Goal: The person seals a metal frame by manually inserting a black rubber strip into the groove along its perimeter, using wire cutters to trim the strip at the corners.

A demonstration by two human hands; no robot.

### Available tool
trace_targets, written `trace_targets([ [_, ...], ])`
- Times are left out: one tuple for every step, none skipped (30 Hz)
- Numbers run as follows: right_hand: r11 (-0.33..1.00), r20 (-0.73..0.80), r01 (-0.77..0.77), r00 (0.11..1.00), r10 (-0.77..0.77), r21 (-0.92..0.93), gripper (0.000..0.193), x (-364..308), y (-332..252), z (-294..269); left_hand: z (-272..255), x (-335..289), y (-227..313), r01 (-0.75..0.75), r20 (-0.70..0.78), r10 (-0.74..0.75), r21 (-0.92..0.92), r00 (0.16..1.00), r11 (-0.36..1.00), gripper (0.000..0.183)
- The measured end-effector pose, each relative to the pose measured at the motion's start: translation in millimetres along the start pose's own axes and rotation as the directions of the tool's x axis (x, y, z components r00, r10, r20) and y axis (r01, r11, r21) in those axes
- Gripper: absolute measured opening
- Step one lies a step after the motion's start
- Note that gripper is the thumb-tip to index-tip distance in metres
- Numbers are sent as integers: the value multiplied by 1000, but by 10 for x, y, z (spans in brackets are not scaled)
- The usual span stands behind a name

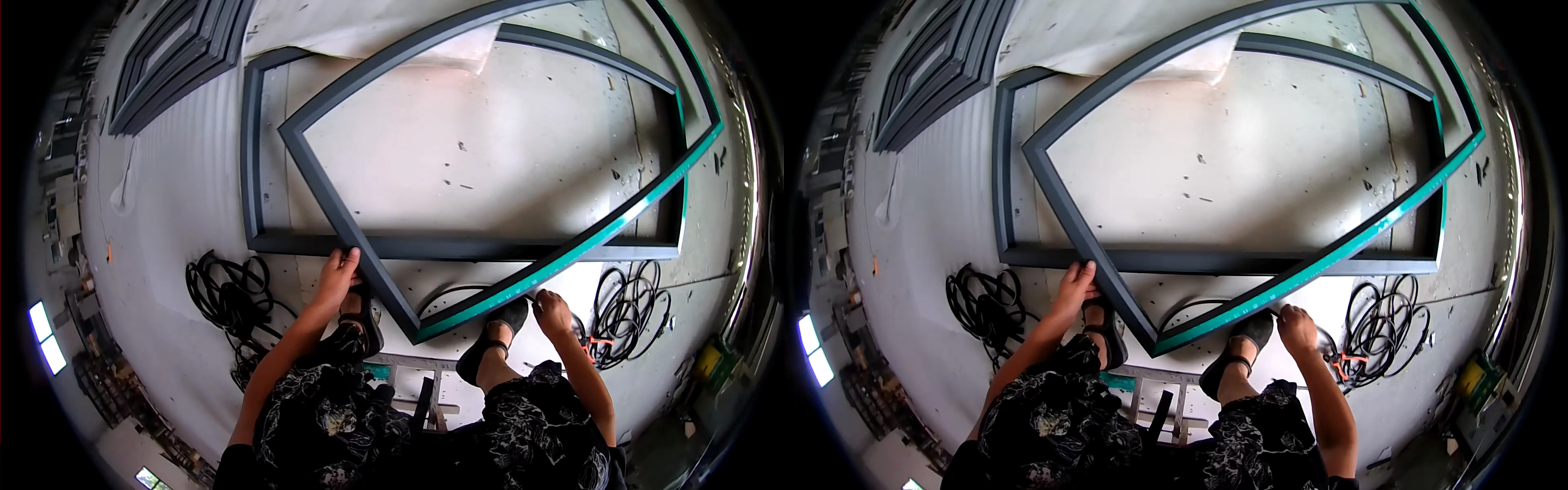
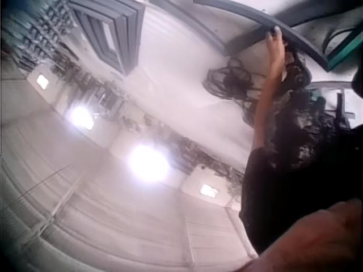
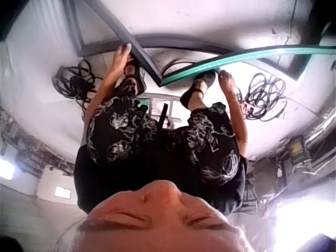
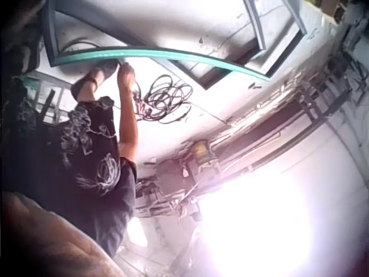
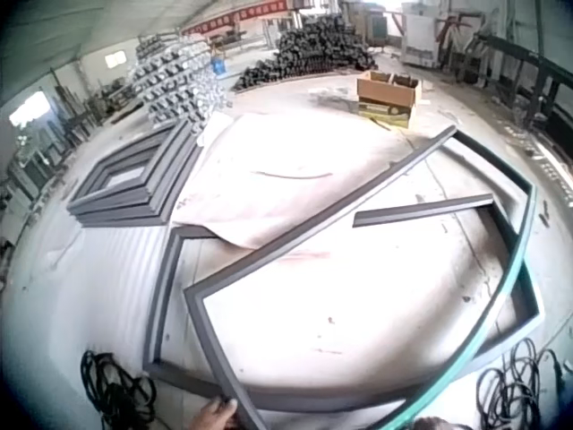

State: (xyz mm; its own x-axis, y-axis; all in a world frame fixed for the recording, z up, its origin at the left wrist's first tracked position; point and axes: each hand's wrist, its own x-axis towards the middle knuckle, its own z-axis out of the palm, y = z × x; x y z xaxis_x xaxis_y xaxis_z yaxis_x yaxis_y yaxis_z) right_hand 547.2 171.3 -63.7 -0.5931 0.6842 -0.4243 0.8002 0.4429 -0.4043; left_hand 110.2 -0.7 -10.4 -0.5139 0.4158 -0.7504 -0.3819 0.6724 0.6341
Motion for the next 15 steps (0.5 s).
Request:
trace_targets([
  [992,-22,-45,999,48,121,11,-9,-56,-30,-65,24,-25,-5,25,5,-8,1000,1000,41],
  [970,3,-134,991,136,203,14,-36,-107,-117,-112,57,-67,-10,53,11,-16,999,1000,39],
  [933,36,-218,976,217,287,16,-32,-262,-291,-178,100,-133,-31,-5,31,43,1000,999,36],
  [901,55,-260,965,258,346,16,-35,-342,-393,-170,95,-82,-43,-71,47,57,996,997,37],
  [867,68,-312,948,310,389,16,-88,-326,-498,-113,127,-2,-55,-118,62,61,991,997,38],
  [819,-8,-233,960,279,524,17,-241,-48,-450,-58,220,86,-65,-104,69,38,992,997,38],
  [567,269,-533,832,485,628,19,-256,-225,-701,-60,314,148,-88,-99,95,73,991,993,38],
  [285,431,-610,754,496,739,23,-223,-597,-1014,-97,390,253,-115,-105,127,115,986,987,39],
  [197,468,-564,798,380,802,29,-272,-747,-1189,-131,472,409,-136,-101,150,129,984,982,41],
  [147,439,-485,860,262,862,33,-328,-896,-1327,-149,538,574,-155,-89,165,106,982,982,41],
  [89,410,-424,902,135,902,37,-307,-1065,-1386,-218,643,639,-157,-89,164,79,982,984,42],
  [140,334,-343,939,87,929,41,-275,-1291,-1548,-238,691,780,-160,-86,165,61,983,985,42],
  [187,252,-255,967,39,949,46,-203,-1508,-1707,-253,745,913,-166,-77,169,43,983,985,42],
  [206,160,-153,987,-19,967,49,-120,-1627,-1795,-291,840,1017,-166,-65,172,94,983,982,42],
  [218,128,-115,991,-43,969,43,-39,-1712,-1894,-288,877,1138,-184,-71,196,145,978,972,46],
])
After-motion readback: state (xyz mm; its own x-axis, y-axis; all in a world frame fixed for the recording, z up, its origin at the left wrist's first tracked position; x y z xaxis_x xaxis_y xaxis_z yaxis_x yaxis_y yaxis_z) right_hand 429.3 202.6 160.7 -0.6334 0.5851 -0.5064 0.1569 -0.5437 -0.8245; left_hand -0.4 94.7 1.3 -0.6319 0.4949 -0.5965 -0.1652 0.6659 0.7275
